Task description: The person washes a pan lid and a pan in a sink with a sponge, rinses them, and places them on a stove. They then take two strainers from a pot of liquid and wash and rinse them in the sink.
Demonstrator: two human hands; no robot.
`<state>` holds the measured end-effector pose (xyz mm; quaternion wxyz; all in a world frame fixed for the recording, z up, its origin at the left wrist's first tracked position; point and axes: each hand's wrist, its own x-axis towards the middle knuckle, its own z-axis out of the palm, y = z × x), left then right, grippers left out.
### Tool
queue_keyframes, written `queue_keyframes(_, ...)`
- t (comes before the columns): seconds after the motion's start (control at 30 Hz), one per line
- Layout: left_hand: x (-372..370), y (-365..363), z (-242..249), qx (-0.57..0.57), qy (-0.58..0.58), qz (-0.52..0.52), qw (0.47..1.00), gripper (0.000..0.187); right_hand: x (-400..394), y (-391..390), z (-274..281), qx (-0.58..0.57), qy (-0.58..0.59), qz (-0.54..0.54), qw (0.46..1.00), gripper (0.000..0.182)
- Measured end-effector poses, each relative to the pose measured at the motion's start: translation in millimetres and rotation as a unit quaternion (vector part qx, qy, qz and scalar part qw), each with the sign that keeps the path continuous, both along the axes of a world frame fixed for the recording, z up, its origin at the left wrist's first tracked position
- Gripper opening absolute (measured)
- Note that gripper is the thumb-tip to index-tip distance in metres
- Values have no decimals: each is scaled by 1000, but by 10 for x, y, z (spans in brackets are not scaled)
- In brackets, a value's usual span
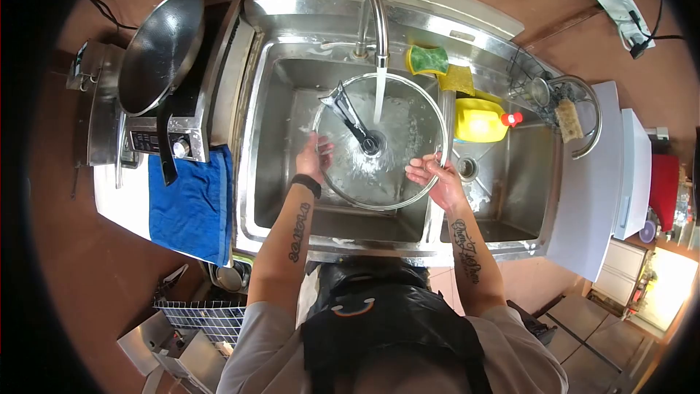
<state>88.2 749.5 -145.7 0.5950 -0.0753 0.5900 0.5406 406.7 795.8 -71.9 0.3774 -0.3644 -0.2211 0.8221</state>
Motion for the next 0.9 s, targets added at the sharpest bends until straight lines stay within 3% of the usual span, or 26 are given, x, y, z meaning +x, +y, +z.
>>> queue_keyframes(0.1, -48, -81, -242, 4, 50, -51, 997, 42, -125, -47, 37, -11, -6, 4, 1000, 11)
queue_keyframes(0.2, 231, -89, -198, -46, 105, -81, 990, 31, -203, -152, 328, -16, -71, -73, 995, 14)
queue_keyframes(0.33, 433, -157, -257, -61, 135, -220, 964, 34, -64, -299, 508, -19, -129, -90, 987, 15)
queue_keyframes(0.77, 266, -548, -65, -102, 88, -255, 957, 36, 5, -564, 495, -106, -120, -89, 983, 17)
queue_keyframes(0.9, 180, -707, -42, -85, 140, -244, 956, 34, -34, -584, 386, -116, -105, -74, 985, 17)
